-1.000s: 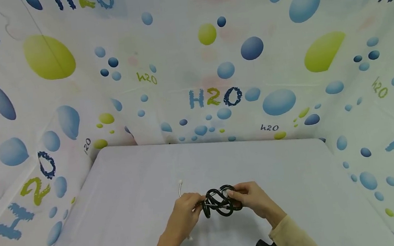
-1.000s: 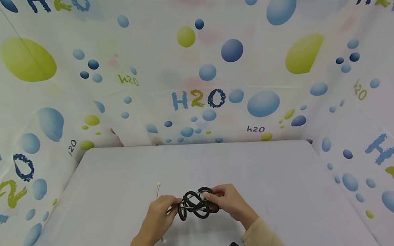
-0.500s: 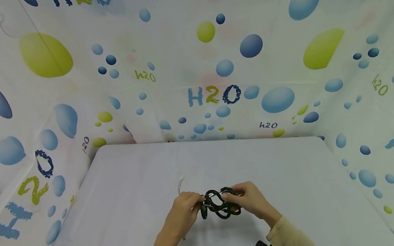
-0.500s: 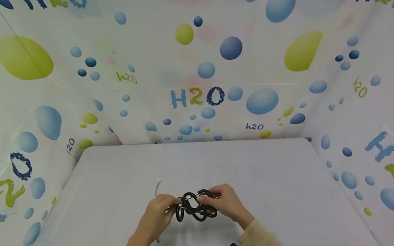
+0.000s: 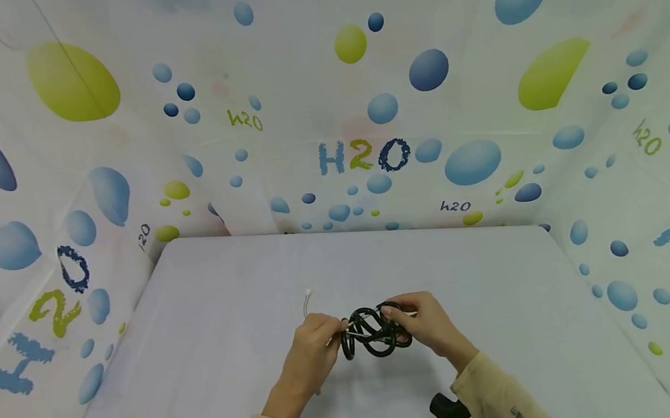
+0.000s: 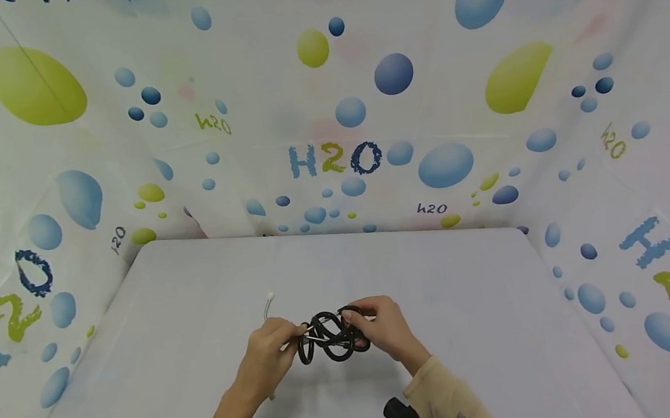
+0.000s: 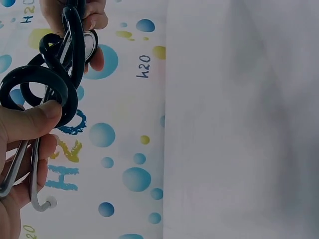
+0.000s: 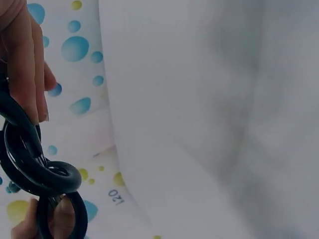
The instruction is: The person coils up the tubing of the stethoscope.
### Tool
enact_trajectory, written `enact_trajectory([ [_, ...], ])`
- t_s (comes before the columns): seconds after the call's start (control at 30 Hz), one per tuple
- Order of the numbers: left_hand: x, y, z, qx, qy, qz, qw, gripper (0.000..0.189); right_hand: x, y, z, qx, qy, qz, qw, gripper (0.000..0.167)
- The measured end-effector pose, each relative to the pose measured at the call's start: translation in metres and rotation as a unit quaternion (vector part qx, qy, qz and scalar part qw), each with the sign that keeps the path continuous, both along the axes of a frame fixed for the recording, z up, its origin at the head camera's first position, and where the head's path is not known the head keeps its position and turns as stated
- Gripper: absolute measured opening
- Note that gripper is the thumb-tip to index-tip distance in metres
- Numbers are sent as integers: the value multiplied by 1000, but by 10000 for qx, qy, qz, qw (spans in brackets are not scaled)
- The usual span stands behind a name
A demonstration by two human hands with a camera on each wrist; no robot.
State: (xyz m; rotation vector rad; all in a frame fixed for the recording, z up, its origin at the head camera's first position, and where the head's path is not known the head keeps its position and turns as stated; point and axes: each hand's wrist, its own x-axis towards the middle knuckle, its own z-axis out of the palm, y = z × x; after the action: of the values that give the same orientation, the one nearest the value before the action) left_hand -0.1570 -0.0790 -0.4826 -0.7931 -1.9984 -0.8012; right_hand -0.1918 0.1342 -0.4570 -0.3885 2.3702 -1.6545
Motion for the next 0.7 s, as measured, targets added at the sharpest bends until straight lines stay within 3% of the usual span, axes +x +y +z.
enact_trajectory([
  [0.2,-3,-3,2,0,-222,15,9998,29,4,-9,-4,-322,236,-995,9942,28],
  [0.37,-4,-5,2,-36,-448,171,9988,31,7,-10,-7,-702,143,-1268,9893,29],
  [0.5,-3,-8,0,-166,-1096,324,9933,36,10,-9,-10,-913,-199,-1233,9880,30],
  [0.6,-1,-8,-3,-304,-1766,348,9832,39,12,-7,-16,-975,-397,-1098,9884,31],
  [0.7,1,-8,-7,-424,-2187,416,9740,41,13,-5,-20,-1017,-512,-957,9889,32],
])
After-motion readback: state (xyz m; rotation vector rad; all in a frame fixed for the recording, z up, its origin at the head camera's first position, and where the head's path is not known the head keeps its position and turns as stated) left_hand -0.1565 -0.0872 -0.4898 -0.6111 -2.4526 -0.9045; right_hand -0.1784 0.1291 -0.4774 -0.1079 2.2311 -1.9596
